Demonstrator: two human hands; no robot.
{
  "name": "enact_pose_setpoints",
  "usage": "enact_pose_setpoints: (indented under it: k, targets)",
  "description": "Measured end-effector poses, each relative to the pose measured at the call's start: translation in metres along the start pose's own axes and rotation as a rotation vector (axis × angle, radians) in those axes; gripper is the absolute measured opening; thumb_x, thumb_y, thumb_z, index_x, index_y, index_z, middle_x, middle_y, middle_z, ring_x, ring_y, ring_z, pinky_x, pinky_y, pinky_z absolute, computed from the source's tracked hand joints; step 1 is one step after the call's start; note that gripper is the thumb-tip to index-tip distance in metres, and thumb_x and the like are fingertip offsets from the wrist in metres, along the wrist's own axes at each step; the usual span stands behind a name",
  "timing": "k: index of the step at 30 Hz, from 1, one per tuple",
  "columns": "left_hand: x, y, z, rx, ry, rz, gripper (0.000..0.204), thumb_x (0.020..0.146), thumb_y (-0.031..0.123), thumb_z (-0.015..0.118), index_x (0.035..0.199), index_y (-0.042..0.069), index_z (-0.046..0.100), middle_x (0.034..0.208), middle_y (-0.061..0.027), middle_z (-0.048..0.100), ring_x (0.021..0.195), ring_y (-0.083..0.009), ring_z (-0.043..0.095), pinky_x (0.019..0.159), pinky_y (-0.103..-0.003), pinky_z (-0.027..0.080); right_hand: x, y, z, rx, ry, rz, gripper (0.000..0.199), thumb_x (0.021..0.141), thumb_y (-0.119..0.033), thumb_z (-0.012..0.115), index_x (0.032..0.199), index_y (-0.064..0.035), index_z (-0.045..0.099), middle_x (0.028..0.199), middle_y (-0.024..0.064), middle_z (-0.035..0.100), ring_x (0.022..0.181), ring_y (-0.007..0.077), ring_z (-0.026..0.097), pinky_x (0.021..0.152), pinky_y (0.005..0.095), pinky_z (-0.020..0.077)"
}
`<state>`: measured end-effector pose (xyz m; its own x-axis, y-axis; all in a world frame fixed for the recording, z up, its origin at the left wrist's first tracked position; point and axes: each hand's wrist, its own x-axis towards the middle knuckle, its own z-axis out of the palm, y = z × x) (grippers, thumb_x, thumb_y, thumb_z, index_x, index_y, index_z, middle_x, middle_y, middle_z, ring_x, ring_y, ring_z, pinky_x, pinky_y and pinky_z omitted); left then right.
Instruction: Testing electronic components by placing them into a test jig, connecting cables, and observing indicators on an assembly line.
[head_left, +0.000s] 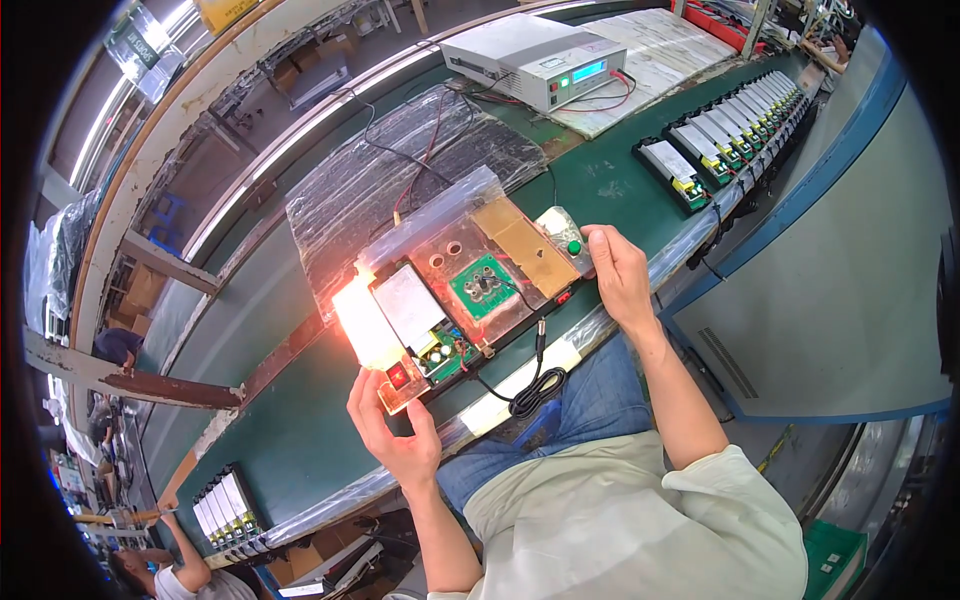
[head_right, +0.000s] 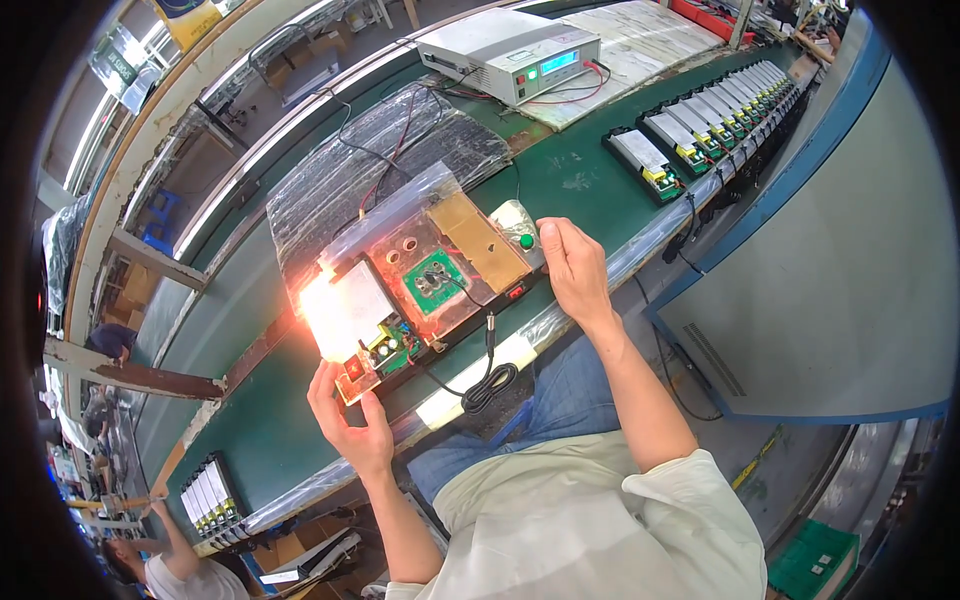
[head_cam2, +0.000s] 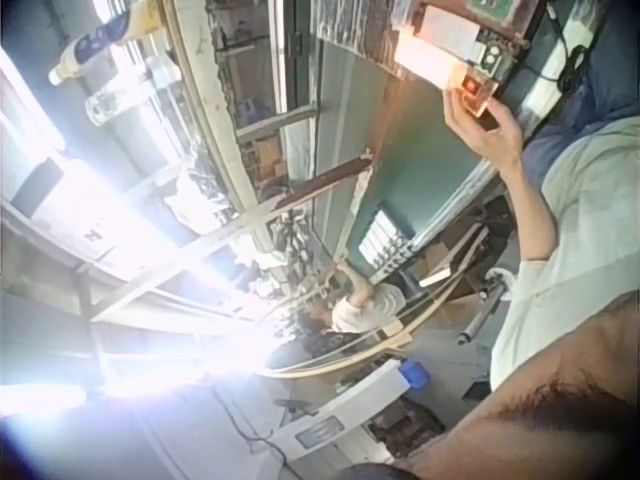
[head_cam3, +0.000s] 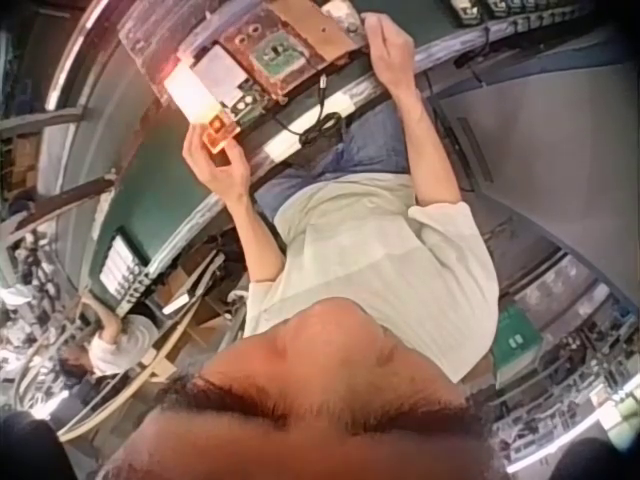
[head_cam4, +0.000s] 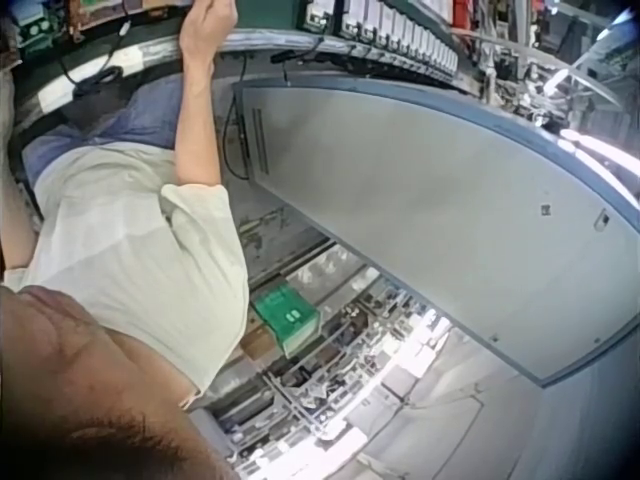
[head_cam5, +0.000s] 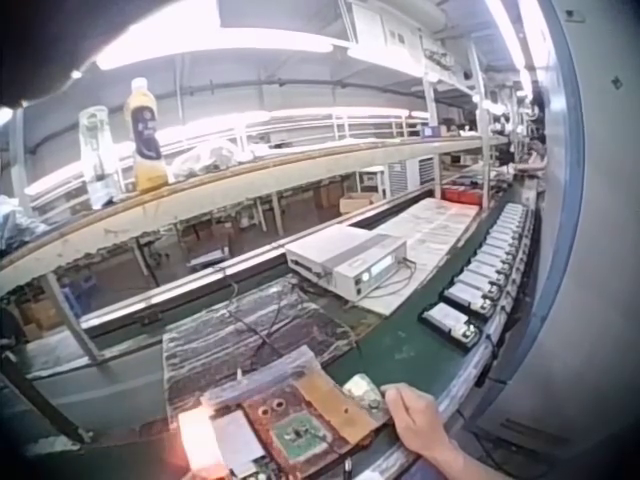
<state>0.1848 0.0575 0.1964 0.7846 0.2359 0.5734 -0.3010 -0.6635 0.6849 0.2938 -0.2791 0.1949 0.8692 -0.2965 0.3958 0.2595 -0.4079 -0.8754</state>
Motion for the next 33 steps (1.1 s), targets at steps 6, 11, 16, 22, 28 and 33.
enact_pose_setpoints:
  k: [6,11,16,22,28,33]
  targets:
    - [0.000,0.003,-0.002,0.003,-0.041,0.006,0.057,0.092,0.004,0.071,0.148,-0.002,0.061,0.153,-0.0223,0.057,0.138,-0.0360,0.060,0.112,-0.044,0.053,0.001,0.004,0.000,-0.046,0.008,-0.059,0.039,0.120,-0.031,0.053,0.117,0.0028,0.073,0.085,0.0124,0.069,0.064,0.0200,0.064,0.061,0.0358,0.0508]
    - [0.001,0.003,0.000,-0.035,-0.003,-0.018,0.058,0.088,0.006,0.071,0.144,-0.002,0.064,0.148,-0.0244,0.061,0.137,-0.0404,0.060,0.116,-0.048,0.049,-0.001,-0.002,0.001,0.023,-0.006,0.017,0.039,0.120,-0.031,0.053,0.117,0.0026,0.073,0.085,0.0129,0.069,0.064,0.0203,0.064,0.060,0.0360,0.0501]
    - [0.001,0.008,-0.001,-0.028,-0.006,-0.035,0.057,0.087,0.005,0.071,0.143,-0.002,0.065,0.148,-0.0240,0.061,0.137,-0.0406,0.060,0.117,-0.049,0.048,-0.001,-0.005,-0.001,0.017,-0.023,0.059,0.038,0.120,-0.030,0.053,0.116,0.0021,0.073,0.084,0.0132,0.068,0.064,0.0207,0.064,0.059,0.0365,0.0496]
    - [0.000,0.002,-0.003,0.031,-0.041,0.013,0.055,0.092,-0.002,0.068,0.146,-0.003,0.062,0.152,-0.0198,0.057,0.139,-0.0330,0.060,0.111,-0.041,0.054,0.000,0.004,0.000,-0.029,-0.005,-0.018,0.036,0.120,-0.028,0.053,0.115,0.0016,0.073,0.084,0.0150,0.068,0.066,0.0244,0.065,0.063,0.0388,0.0499]
    - [0.000,0.003,-0.001,0.006,-0.004,-0.004,0.056,0.087,0.003,0.071,0.142,-0.002,0.065,0.148,-0.0237,0.062,0.137,-0.0411,0.060,0.118,-0.050,0.047,0.000,0.004,0.001,-0.028,-0.010,-0.017,0.035,0.119,-0.027,0.053,0.114,0.0014,0.073,0.085,0.0163,0.068,0.067,0.0268,0.064,0.065,0.0403,0.0499]
    - [0.001,0.004,-0.001,0.000,-0.005,-0.004,0.055,0.087,0.004,0.070,0.142,-0.002,0.065,0.148,-0.0238,0.062,0.137,-0.0409,0.060,0.118,-0.050,0.047,0.000,0.003,0.000,-0.027,-0.020,-0.013,0.035,0.119,-0.027,0.053,0.113,0.0012,0.073,0.084,0.0160,0.068,0.067,0.0268,0.064,0.064,0.0402,0.0497]
